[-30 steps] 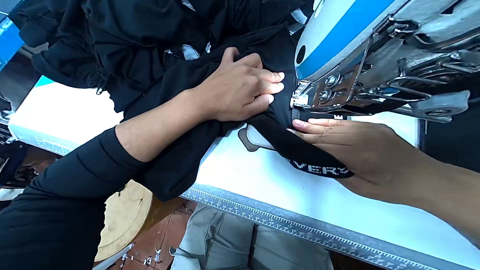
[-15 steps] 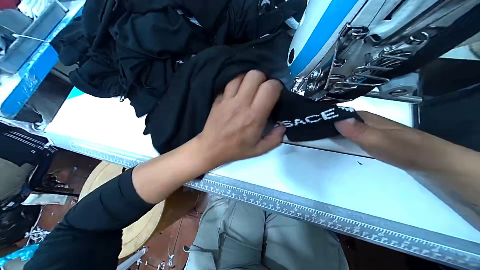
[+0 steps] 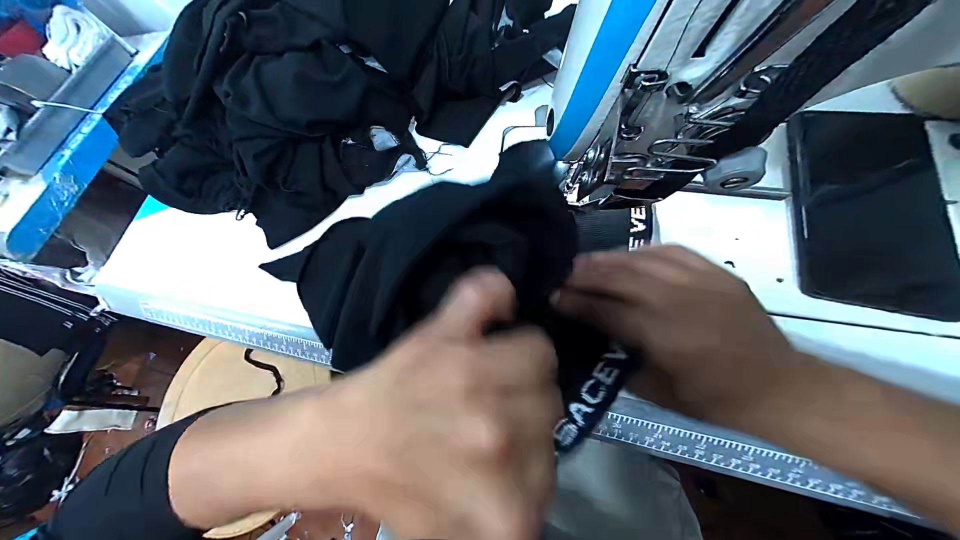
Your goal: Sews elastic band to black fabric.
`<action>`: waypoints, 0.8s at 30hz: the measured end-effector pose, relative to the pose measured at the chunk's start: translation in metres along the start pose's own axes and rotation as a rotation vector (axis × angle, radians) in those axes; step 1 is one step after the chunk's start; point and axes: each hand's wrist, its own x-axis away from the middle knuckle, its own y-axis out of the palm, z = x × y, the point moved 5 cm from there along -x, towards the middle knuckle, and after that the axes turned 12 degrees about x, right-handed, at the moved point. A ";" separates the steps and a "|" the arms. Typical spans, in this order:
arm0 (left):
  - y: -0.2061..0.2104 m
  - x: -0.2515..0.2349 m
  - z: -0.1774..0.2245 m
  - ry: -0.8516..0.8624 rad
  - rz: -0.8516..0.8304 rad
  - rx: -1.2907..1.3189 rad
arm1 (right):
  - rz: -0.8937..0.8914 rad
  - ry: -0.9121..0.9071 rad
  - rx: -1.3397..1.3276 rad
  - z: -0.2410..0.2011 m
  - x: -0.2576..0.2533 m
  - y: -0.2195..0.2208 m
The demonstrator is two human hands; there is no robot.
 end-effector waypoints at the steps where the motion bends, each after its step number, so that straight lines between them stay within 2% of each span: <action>1: 0.008 0.000 0.009 0.018 -0.064 0.165 | 0.084 -0.055 0.084 -0.015 0.002 -0.002; 2: 0.013 -0.004 0.013 0.033 -0.108 0.292 | 0.136 -0.093 0.141 -0.026 0.003 -0.004; 4: 0.015 -0.015 0.003 0.039 -0.063 0.312 | 0.115 -0.122 0.177 -0.032 0.005 -0.001; 6: 0.015 -0.026 -0.027 -0.012 -0.037 0.204 | 0.040 -0.124 0.143 -0.027 0.006 0.003; 9: 0.020 -0.024 -0.077 -0.131 -0.140 -0.037 | 0.021 -0.135 0.051 -0.019 0.016 0.000; 11: 0.016 -0.015 -0.091 -0.146 -0.122 -0.069 | -0.018 -0.134 -0.075 -0.014 0.024 -0.005; 14: 0.017 -0.010 -0.080 -0.104 -0.105 -0.032 | -0.057 -0.137 -0.279 -0.012 0.032 -0.007; 16: 0.025 -0.010 -0.075 -0.084 -0.085 -0.004 | -0.082 -0.141 -0.322 -0.010 0.035 -0.009; 20: 0.032 -0.005 -0.083 -0.154 -0.097 -0.048 | -0.158 -0.191 -0.410 -0.004 0.042 -0.008; 24: 0.038 0.004 -0.078 -0.154 -0.064 -0.110 | -0.154 -0.246 -0.399 -0.005 0.042 -0.016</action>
